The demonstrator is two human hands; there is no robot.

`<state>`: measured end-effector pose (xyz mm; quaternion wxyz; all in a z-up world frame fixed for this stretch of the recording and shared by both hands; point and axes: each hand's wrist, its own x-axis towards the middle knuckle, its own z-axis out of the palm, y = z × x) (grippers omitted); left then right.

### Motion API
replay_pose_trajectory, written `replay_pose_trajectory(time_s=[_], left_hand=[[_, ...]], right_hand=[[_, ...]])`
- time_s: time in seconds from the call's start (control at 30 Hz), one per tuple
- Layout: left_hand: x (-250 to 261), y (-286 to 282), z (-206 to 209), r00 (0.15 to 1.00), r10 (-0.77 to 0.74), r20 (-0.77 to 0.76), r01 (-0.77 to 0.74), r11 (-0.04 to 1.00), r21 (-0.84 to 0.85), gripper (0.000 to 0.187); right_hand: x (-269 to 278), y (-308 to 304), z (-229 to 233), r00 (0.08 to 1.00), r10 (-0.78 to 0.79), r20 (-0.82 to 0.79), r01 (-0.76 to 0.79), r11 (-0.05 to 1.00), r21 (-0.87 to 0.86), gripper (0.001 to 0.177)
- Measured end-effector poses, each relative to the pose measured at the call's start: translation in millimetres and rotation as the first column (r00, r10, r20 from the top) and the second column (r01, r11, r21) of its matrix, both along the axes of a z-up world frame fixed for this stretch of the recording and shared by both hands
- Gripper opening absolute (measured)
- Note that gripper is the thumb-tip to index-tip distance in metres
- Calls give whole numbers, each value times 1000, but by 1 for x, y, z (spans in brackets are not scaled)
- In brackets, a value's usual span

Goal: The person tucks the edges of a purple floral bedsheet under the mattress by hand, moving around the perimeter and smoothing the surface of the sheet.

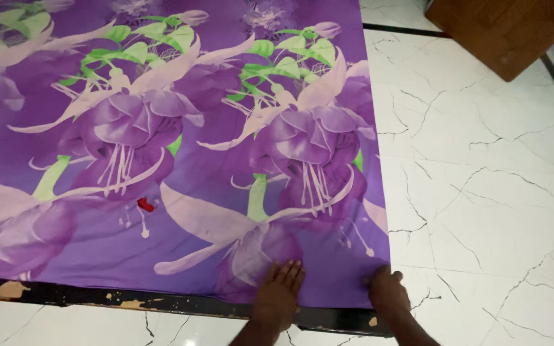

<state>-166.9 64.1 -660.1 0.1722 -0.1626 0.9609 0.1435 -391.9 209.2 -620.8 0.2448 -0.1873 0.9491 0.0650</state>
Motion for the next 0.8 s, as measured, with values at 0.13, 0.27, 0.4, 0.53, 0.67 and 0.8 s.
replay_pose_trajectory(time_s=[0.13,0.27,0.4,0.53,0.67,0.8], left_hand=[[-4,11,13,996,27,85,-31,999,42,93],[-5,13,22,994,51,93,-58,996,66,94],[-4,18,27,994,65,89,-70,996,52,93],[-8,22,35,989,-1,145,-6,999,49,93],[-10,28,36,996,-5,91,-2,997,82,87],[0,35,20,978,-54,200,25,989,147,90]], right_hand=[[-12,19,-20,999,4,-43,-11,987,-163,36],[-9,25,-15,998,34,-47,-39,993,-114,41],[-7,37,-14,992,87,-94,-111,949,-296,57],[6,63,-33,986,45,-161,-97,939,-329,33],[3,71,-55,988,-42,-147,11,978,-207,25],[-37,61,-48,998,-58,38,60,997,-44,44]])
